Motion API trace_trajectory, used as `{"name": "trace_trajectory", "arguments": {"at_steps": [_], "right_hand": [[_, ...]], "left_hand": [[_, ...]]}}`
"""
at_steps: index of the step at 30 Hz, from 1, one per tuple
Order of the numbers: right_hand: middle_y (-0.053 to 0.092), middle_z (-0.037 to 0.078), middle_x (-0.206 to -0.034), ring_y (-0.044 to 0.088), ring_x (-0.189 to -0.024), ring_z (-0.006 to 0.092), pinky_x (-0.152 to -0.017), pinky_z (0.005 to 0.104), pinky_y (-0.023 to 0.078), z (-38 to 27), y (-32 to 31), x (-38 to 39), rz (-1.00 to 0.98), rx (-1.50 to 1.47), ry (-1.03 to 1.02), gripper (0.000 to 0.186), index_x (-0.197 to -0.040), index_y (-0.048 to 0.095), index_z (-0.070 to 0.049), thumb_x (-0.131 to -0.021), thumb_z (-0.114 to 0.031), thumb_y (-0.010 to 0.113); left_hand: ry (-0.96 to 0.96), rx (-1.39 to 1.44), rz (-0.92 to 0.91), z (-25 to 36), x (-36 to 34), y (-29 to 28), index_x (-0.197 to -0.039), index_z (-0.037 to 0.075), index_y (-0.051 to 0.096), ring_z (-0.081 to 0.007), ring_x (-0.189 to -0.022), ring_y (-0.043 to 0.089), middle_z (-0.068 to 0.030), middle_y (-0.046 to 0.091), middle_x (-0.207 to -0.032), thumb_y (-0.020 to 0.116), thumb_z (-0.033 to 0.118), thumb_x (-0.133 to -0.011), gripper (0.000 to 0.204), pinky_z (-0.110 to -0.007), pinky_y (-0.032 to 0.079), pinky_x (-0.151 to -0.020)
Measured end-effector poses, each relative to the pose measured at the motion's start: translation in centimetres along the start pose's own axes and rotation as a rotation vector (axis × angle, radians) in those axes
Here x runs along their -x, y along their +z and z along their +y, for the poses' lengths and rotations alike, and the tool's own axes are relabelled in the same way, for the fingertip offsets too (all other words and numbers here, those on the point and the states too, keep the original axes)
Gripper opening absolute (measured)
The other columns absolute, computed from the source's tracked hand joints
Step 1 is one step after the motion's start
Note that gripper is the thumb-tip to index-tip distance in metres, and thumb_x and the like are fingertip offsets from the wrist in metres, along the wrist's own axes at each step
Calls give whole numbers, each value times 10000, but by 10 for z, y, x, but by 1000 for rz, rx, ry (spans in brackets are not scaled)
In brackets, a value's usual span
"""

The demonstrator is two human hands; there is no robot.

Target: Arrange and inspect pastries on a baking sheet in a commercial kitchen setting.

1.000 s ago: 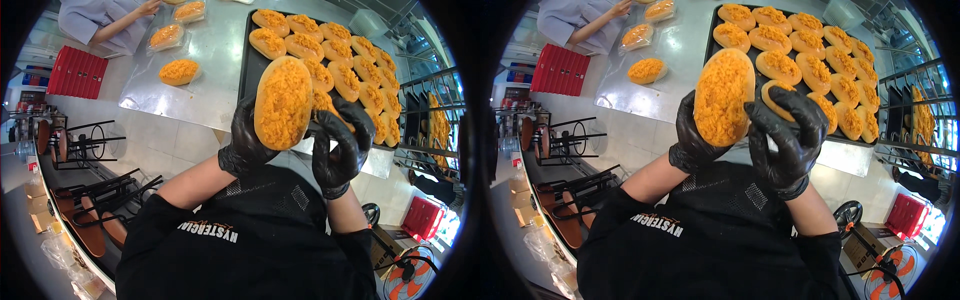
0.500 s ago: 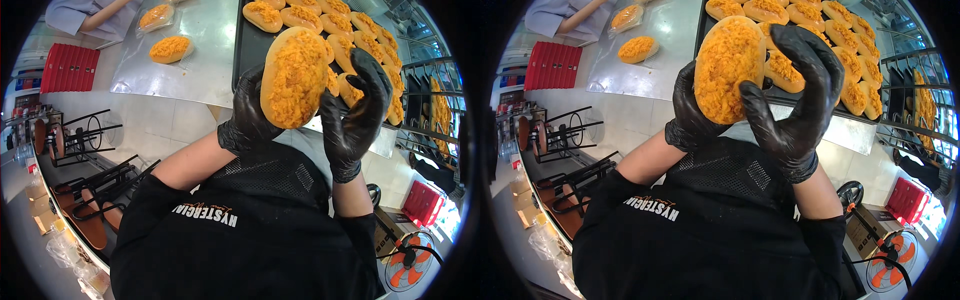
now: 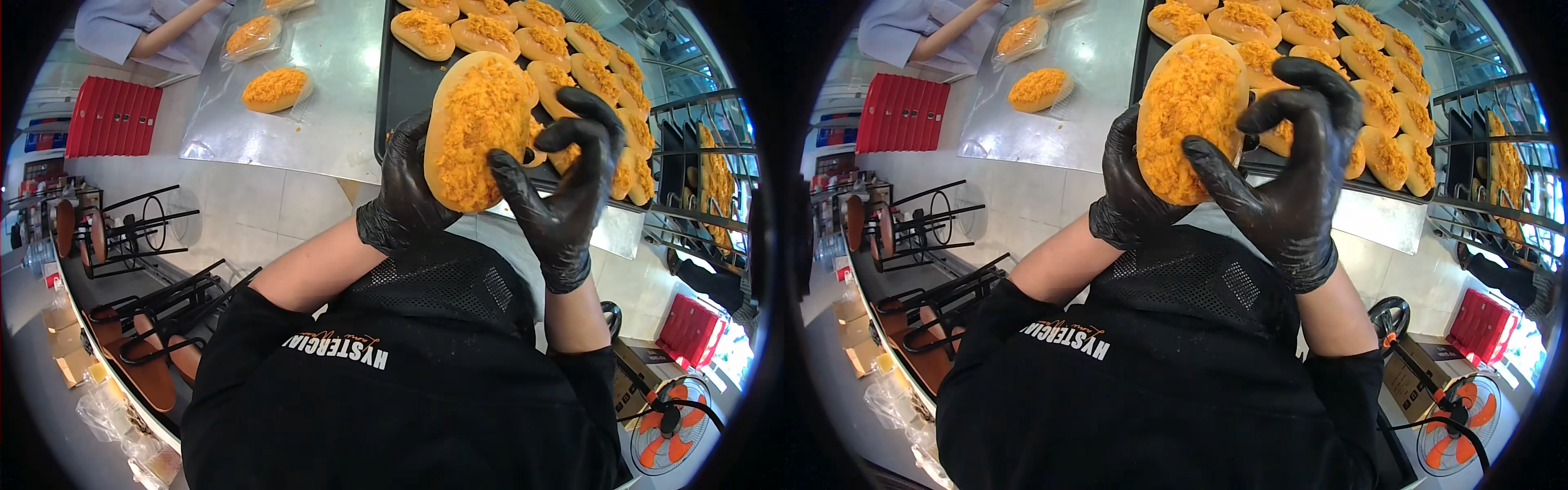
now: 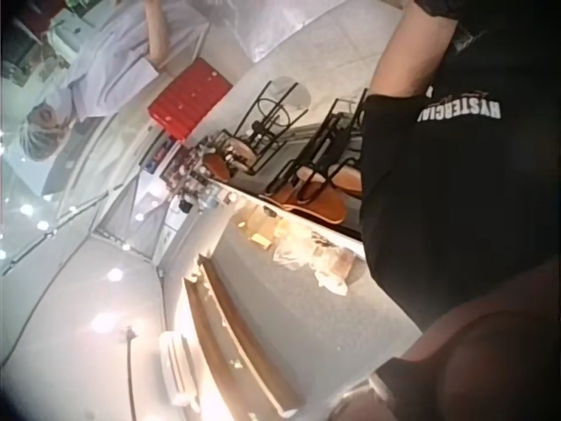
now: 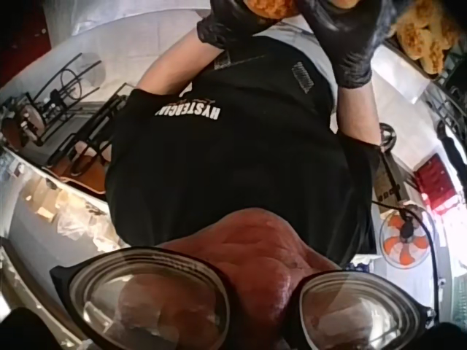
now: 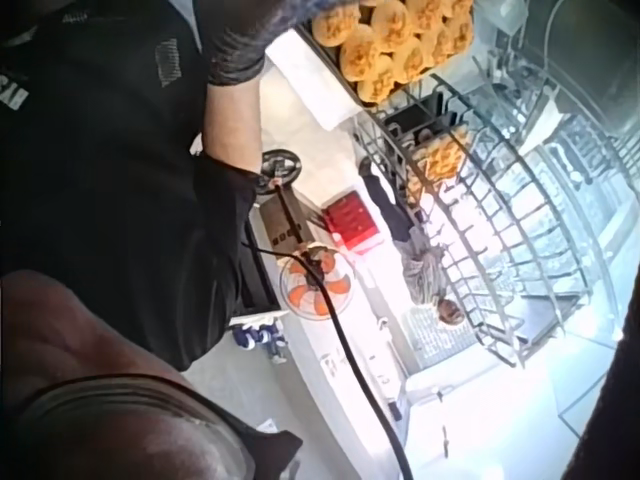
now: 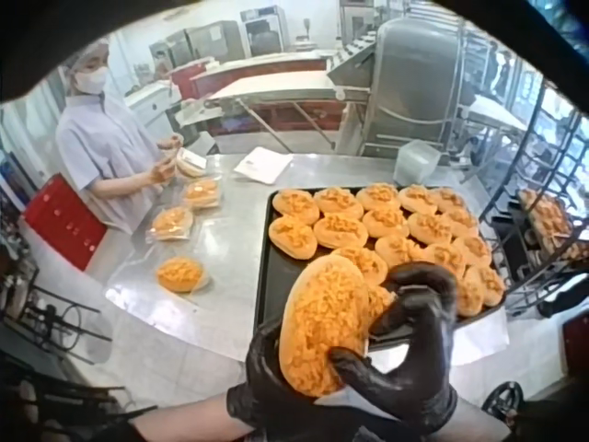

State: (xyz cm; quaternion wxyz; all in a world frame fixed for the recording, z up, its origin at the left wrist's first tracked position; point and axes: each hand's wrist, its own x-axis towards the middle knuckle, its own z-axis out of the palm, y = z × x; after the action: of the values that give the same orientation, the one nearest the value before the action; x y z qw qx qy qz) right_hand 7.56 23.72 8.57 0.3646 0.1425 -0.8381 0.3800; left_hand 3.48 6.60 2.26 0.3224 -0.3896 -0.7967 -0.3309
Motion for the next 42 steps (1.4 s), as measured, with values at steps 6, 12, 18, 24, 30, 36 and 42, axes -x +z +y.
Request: {"name": "trace_trajectory", "arguments": {"at_steps": [6, 12, 18, 24, 30, 36, 42], "right_hand": [[517, 140, -1223, 499, -1186, 306, -977, 389, 427, 21, -9, 1, 83, -259, 113, 330, -986, 555, -87, -791, -180, 805], [554, 167, -1240, 536, -1176, 314, -989, 397, 443, 31, -18, 2, 179, -280, 135, 252, -1020, 607, -57, -864, -208, 734], [573, 236, -1378, 537, -1284, 359, -1096, 456, 406, 19, -18, -5, 62, -140, -26, 386, -1319, 584, 12, -977, -142, 490], [520, 231, -1459, 472, -1372, 380, -1154, 443, 350, -19, 14, -9, -99, 96, -48, 465, -1402, 530, 37, -962, -103, 472], [508, 227, -1472, 464, -1379, 378, -1171, 449, 336, -9, 21, -14, -113, 86, -28, 490, -1417, 521, 32, -945, -97, 493], [504, 230, -1470, 478, -1364, 370, -1178, 462, 337, 12, 22, -16, 52, -83, -68, 520, -1421, 527, 14, -915, -102, 548], [506, 235, -1465, 492, -1351, 380, -1168, 472, 361, 4, 45, -12, -177, 158, -48, 490, -1380, 556, 26, -914, -125, 568]], "left_hand": [[8, 13, 123, 10, -12, 9, -1203, -31, 623, -308, -912, 709, -176, 690, -1135, 818, 164, -781, 504, -361, 604, -757], [-39, 36, 11, 10, -14, 24, -1287, 53, 600, -253, -1078, 684, -125, 657, -1274, 839, 307, -784, 612, -357, 571, -897], [-191, 353, -85, 13, -19, 20, -1276, 22, 600, -288, -1067, 680, -149, 659, -1253, 812, 259, -805, 569, -364, 569, -883], [-181, 278, -51, 15, -11, 15, -1205, -39, 623, -332, -979, 698, -199, 694, -1137, 802, 127, -794, 478, -383, 576, -837], [-209, 203, 5, 12, -3, 18, -1212, -39, 614, -332, -1010, 679, -197, 683, -1160, 782, 117, -799, 472, -399, 550, -890], [-83, 121, 22, 0, -3, 27, -1223, -36, 600, -335, -1038, 660, -212, 670, -1180, 769, 99, -792, 482, -404, 517, -954], [-104, 176, 16, -1, -1, 28, -1213, -32, 605, -344, -1031, 661, -215, 671, -1169, 770, 90, -782, 477, -397, 511, -966]]}}
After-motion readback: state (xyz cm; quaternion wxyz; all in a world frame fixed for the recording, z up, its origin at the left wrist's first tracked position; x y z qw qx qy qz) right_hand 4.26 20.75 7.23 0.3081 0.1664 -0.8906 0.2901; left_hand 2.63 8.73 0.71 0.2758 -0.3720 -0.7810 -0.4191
